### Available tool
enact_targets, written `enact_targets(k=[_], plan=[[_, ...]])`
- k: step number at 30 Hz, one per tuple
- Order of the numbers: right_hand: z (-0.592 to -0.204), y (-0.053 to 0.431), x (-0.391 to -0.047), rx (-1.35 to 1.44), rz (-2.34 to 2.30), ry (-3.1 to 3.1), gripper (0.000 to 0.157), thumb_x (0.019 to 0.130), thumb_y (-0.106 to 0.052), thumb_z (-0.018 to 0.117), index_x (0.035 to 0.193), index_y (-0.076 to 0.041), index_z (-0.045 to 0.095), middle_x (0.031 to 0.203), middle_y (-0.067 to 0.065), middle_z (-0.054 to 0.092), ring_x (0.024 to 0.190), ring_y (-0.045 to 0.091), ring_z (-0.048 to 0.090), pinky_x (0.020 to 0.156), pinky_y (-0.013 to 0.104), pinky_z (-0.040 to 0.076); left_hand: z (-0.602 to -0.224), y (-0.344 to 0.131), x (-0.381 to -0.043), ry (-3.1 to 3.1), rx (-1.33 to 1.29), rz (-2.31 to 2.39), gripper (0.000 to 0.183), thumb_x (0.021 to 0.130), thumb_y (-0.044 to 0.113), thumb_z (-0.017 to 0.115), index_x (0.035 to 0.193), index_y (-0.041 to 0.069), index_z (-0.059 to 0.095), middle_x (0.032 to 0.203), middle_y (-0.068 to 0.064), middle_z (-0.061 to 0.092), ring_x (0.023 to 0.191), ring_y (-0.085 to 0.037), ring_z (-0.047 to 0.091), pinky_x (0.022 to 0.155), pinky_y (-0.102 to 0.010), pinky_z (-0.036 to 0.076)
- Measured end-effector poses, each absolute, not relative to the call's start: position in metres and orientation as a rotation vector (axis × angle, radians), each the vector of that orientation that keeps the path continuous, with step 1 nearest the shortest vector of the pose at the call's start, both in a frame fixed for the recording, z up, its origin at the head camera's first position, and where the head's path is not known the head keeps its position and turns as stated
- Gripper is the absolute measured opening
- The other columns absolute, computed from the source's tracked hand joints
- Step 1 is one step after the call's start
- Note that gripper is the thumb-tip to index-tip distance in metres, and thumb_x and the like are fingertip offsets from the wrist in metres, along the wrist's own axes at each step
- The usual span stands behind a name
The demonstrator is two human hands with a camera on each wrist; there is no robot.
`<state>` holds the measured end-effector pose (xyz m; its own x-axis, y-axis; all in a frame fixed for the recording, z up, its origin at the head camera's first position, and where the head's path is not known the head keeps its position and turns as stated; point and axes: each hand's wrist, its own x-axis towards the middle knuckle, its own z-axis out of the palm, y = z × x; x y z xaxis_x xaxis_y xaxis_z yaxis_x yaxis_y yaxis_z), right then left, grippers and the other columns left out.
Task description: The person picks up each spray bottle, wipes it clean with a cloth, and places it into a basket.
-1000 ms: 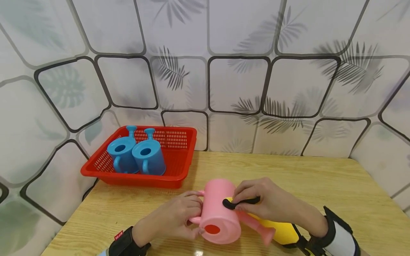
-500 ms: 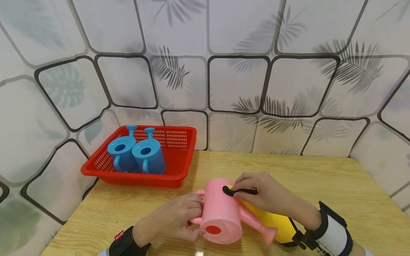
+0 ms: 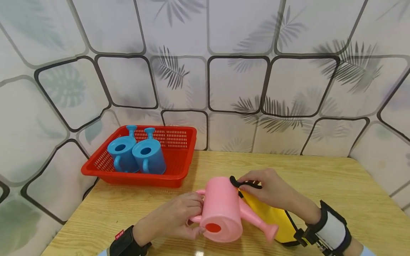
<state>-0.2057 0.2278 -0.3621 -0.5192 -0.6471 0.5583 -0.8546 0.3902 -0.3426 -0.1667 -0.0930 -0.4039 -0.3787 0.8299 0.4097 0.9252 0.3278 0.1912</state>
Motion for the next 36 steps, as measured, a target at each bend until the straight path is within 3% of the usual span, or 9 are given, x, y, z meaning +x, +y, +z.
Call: enact_targets(k=[9,12,16,20,24,36], plan=[[-0.362,0.226,-0.198,1.344,0.935,-2.291,0.039,0.076,0.006,0.083,0.105,-0.021,0.077,0.096,-0.006,0.078,0.080,0.001,0.070,0.065,0.011,0.049,-0.404,-0.096,-0.169,-2.382,-1.573,-0.580,0.018,0.096,0.038,0.066,0.098,0.020,0.069,0.085,0.012,0.064,0.095,-0.004,0.055,0.104,-0.017,0.044],[-0.361,0.227,-0.196,1.374,0.960,-2.292,0.035,0.081,0.001,0.082,0.107,-0.022,0.076,0.100,-0.008,0.078,0.084,0.004,0.073,0.072,0.011,0.053,-0.403,-0.097,-0.170,-2.386,-1.564,-0.589,0.018,0.096,0.037,0.067,0.098,0.019,0.070,0.086,0.012,0.065,0.096,-0.004,0.056,0.105,-0.018,0.045],[-0.357,0.228,-0.191,1.442,1.019,-2.277,0.031,0.085,-0.002,0.080,0.109,-0.021,0.076,0.103,-0.007,0.078,0.090,0.009,0.075,0.081,0.014,0.056,-0.402,-0.097,-0.171,-2.392,-1.541,-0.579,0.019,0.096,0.038,0.066,0.094,0.019,0.068,0.084,0.011,0.062,0.093,-0.004,0.054,0.097,-0.014,0.045],[-0.353,0.228,-0.185,1.535,1.061,-2.252,0.042,0.078,0.008,0.081,0.111,-0.018,0.076,0.105,-0.004,0.078,0.094,0.008,0.074,0.083,0.015,0.055,-0.401,-0.098,-0.171,-2.398,-1.526,-0.566,0.022,0.098,0.040,0.064,0.092,0.019,0.068,0.083,0.011,0.059,0.091,-0.004,0.052,0.087,-0.012,0.041],[-0.348,0.230,-0.181,1.606,1.059,-2.244,0.047,0.075,0.011,0.082,0.111,-0.019,0.077,0.107,-0.004,0.077,0.098,0.008,0.072,0.086,0.016,0.055,-0.401,-0.099,-0.173,-2.405,-1.523,-0.578,0.022,0.097,0.040,0.065,0.094,0.019,0.069,0.085,0.011,0.062,0.093,-0.004,0.054,0.090,-0.012,0.042],[-0.346,0.232,-0.173,1.715,1.026,-2.247,0.041,0.079,0.005,0.082,0.108,-0.023,0.076,0.107,-0.008,0.076,0.107,0.011,0.065,0.097,0.017,0.050,-0.401,-0.101,-0.174,-2.421,-1.521,-0.606,0.021,0.097,0.039,0.066,0.095,0.018,0.069,0.086,0.010,0.064,0.093,-0.005,0.054,0.093,-0.015,0.045]])
